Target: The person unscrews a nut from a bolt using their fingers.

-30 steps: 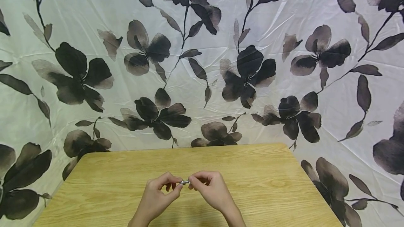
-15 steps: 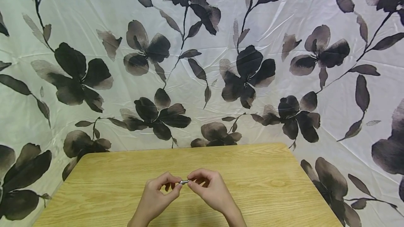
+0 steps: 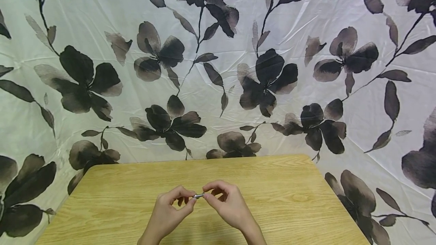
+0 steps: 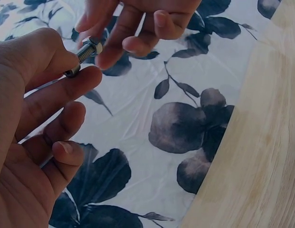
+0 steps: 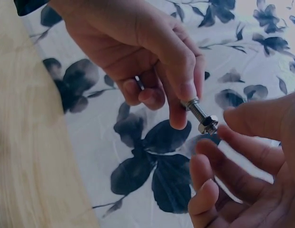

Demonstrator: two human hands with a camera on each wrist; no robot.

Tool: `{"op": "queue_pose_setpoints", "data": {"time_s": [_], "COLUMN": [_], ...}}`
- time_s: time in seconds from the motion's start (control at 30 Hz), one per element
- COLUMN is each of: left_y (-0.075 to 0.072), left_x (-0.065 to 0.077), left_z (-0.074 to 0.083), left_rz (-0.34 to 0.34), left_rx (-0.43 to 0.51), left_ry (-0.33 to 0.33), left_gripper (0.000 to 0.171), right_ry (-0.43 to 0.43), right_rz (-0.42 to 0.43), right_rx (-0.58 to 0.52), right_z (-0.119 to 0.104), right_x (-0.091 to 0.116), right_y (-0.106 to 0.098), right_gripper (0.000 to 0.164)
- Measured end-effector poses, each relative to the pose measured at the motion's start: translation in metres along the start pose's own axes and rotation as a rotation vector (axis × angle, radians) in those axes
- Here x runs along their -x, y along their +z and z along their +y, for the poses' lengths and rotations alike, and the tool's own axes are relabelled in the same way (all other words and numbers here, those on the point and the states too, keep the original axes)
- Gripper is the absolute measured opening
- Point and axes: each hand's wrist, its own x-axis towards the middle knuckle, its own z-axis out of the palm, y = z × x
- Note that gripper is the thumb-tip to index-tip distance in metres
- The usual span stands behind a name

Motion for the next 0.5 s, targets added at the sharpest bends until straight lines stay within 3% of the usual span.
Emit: {"op": "queue_pose_setpoints", "data": {"time_s": [0.2, 0.5], "left_y": [-0.0003, 0.0006], "left_x": [0.0008, 0.0004], "left_z": [-0.0001, -0.0002], "left_rz": [0.001, 0.005], "left_rx": [-0.002, -0.017], "left_ry": [-0.002, 0.001], "left_gripper": [0.033, 0.033], "right_ry": [0.096, 0.125], "right_rz": [0.011, -0.057], "right_rx": [-0.009, 0.012], "right_z": [-0.0014, 0.0001], "right_x": [-0.0014, -0.0011], "right_y": [-0.0004, -0.0035], "right_gripper": [0.024, 0.025]}}
